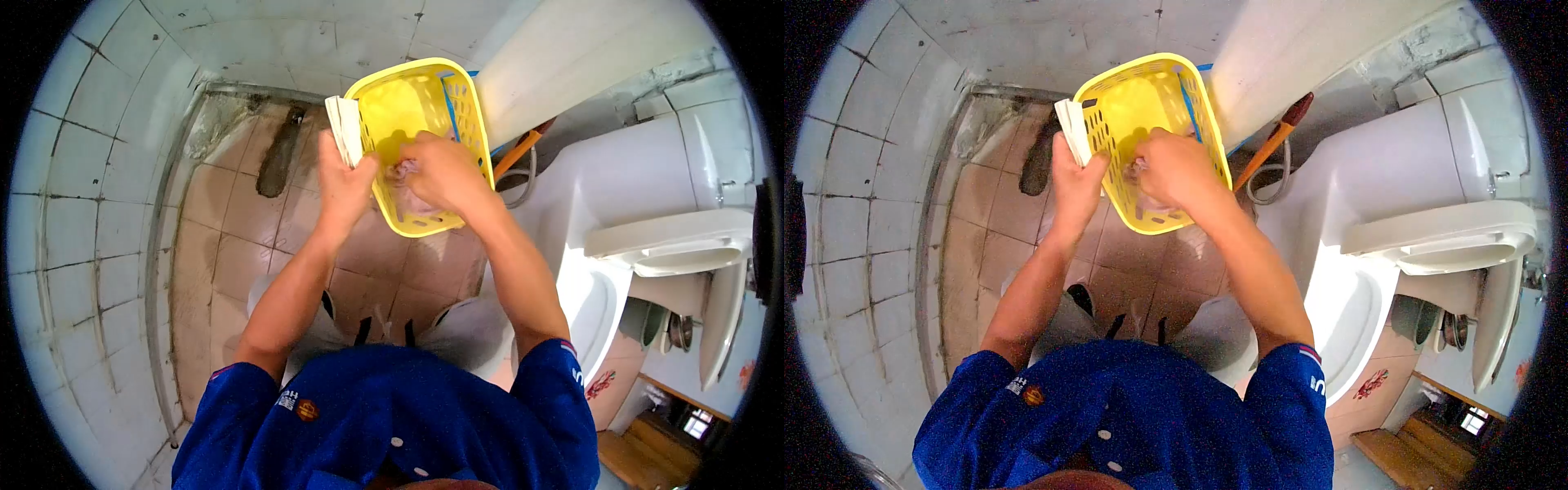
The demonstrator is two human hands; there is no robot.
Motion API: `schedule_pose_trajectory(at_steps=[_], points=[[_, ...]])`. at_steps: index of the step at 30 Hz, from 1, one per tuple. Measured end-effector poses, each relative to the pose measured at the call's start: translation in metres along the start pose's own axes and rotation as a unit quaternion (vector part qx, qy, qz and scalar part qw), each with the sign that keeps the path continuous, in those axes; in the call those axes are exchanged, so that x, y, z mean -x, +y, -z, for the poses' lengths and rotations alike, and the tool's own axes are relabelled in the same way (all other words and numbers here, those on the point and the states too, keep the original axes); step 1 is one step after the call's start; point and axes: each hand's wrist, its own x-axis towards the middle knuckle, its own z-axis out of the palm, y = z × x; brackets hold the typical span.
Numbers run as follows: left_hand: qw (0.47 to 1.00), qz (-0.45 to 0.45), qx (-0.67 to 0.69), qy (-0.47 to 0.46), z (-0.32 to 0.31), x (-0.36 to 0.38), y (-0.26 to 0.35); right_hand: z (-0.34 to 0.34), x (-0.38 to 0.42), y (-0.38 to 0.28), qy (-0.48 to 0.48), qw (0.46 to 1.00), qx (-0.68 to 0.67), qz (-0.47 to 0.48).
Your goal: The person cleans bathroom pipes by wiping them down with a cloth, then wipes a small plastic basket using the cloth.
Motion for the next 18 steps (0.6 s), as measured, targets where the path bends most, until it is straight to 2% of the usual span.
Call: schedule_pose_trajectory(at_steps=[1, 2, 4, 5, 7, 8, 10, 11, 12, 14, 15, 16, 18], points=[[1.000, 0.006, -0.019, 0.000, 0.001, -0.002, 0.003, 0.004, 0.012, 0.003, 0.103, 0.985, -0.133, 0.028], [0.999, 0.012, -0.039, 0.001, 0.003, -0.002, 0.005, 0.008, 0.022, 0.005, 0.200, 0.942, -0.264, 0.059], [1.000, -0.016, -0.025, 0.008, 0.000, 0.001, 0.008, 0.022, 0.032, 0.003, 0.371, 0.873, -0.312, 0.062], [0.999, -0.040, -0.013, 0.006, -0.003, 0.003, 0.010, 0.033, 0.031, -0.002, 0.371, 0.872, -0.312, 0.068], [0.999, -0.028, -0.020, -0.007, -0.008, 0.013, 0.022, 0.052, 0.031, -0.009, 0.579, 0.766, -0.277, 0.023], [0.999, -0.011, -0.025, -0.023, -0.010, 0.016, 0.027, 0.052, 0.028, -0.009, 0.581, 0.765, -0.277, 0.024], [0.998, -0.036, -0.042, -0.025, -0.008, 0.019, 0.014, 0.050, 0.019, -0.012, 0.524, 0.820, -0.227, 0.037], [0.999, -0.021, -0.006, -0.025, -0.008, 0.019, 0.009, 0.050, 0.023, -0.018, 0.455, 0.867, -0.194, 0.067], [0.999, -0.007, 0.030, -0.024, -0.007, 0.018, 0.004, 0.053, 0.029, -0.019, 0.455, 0.867, -0.191, 0.071], [0.998, -0.032, 0.042, -0.019, -0.007, 0.018, -0.006, 0.066, 0.041, -0.020, 0.269, 0.923, -0.254, 0.106], [0.997, -0.052, 0.050, -0.019, -0.007, 0.019, -0.009, 0.079, 0.045, -0.024, 0.309, 0.903, -0.281, 0.100], [0.997, -0.052, 0.053, -0.013, -0.007, 0.019, -0.006, 0.092, 0.044, -0.017, 0.380, 0.890, -0.225, 0.115], [0.988, -0.104, -0.110, -0.004, -0.006, 0.019, 0.006, 0.118, 0.039, -0.012, 0.490, 0.850, -0.153, 0.122]])
